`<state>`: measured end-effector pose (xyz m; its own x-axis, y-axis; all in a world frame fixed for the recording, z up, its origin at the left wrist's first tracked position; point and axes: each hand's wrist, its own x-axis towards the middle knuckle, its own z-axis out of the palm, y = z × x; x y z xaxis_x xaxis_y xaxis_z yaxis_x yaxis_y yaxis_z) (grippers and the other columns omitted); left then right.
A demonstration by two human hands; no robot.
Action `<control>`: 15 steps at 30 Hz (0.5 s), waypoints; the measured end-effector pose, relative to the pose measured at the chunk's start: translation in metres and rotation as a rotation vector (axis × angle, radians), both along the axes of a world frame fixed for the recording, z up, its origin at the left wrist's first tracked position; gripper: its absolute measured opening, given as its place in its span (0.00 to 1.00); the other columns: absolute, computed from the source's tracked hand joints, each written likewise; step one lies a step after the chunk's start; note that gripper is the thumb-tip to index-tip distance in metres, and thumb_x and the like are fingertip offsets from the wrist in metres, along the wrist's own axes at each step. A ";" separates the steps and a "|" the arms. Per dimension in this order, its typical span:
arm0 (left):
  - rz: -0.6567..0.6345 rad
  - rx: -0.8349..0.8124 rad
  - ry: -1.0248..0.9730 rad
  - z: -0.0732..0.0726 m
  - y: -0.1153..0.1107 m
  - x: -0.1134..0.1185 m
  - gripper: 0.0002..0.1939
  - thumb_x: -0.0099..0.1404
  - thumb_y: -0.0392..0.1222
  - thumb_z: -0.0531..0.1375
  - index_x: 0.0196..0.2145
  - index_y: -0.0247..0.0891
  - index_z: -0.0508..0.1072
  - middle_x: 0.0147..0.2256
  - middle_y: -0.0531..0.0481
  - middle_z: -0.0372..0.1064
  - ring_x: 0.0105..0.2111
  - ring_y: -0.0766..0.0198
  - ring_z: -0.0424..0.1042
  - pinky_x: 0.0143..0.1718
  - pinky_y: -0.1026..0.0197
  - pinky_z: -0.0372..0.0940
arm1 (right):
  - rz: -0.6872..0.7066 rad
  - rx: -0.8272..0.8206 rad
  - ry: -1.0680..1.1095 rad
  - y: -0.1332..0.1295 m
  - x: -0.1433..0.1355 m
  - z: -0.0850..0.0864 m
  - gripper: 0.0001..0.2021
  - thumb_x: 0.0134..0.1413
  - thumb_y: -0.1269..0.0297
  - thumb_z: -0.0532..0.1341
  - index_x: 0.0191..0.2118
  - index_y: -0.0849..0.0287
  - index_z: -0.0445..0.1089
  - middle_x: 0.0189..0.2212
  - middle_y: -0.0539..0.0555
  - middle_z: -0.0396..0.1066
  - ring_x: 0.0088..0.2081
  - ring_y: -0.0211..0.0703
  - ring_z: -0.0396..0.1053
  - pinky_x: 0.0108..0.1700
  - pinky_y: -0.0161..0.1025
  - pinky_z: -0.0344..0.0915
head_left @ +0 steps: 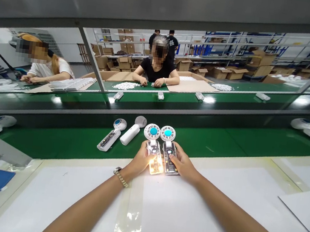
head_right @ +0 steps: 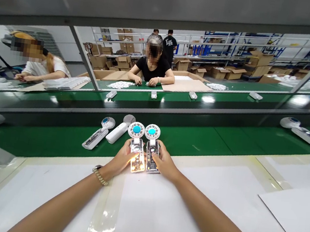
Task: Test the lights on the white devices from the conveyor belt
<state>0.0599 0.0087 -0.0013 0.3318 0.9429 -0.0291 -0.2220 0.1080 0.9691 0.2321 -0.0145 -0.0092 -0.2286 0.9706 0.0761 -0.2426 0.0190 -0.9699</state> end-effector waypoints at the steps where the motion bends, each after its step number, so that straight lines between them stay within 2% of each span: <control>1: 0.005 0.000 -0.002 0.000 0.000 0.001 0.26 0.54 0.37 0.61 0.47 0.39 0.54 0.44 0.44 0.63 0.40 0.58 0.67 0.45 0.51 0.61 | -0.005 -0.033 0.013 0.000 0.000 0.000 0.24 0.49 0.61 0.58 0.53 0.51 0.51 0.42 0.53 0.66 0.41 0.47 0.67 0.42 0.44 0.64; 6: -0.018 -0.010 -0.001 -0.001 0.000 0.001 0.25 0.53 0.35 0.60 0.47 0.39 0.54 0.45 0.44 0.61 0.41 0.59 0.66 0.44 0.52 0.61 | -0.039 -0.117 0.040 0.002 -0.001 0.001 0.24 0.48 0.61 0.59 0.51 0.52 0.53 0.38 0.52 0.67 0.38 0.45 0.68 0.38 0.41 0.65; 15: -0.035 -0.033 -0.030 0.000 0.000 0.001 0.26 0.52 0.35 0.61 0.46 0.39 0.55 0.42 0.46 0.62 0.40 0.59 0.67 0.44 0.51 0.61 | -0.027 -0.056 0.032 0.002 -0.001 -0.002 0.21 0.49 0.61 0.58 0.50 0.53 0.53 0.38 0.51 0.66 0.37 0.44 0.67 0.39 0.40 0.65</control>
<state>0.0607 0.0089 -0.0015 0.3654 0.9295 -0.0498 -0.2462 0.1480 0.9579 0.2309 -0.0125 -0.0107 -0.2005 0.9793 0.0283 -0.2739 -0.0283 -0.9614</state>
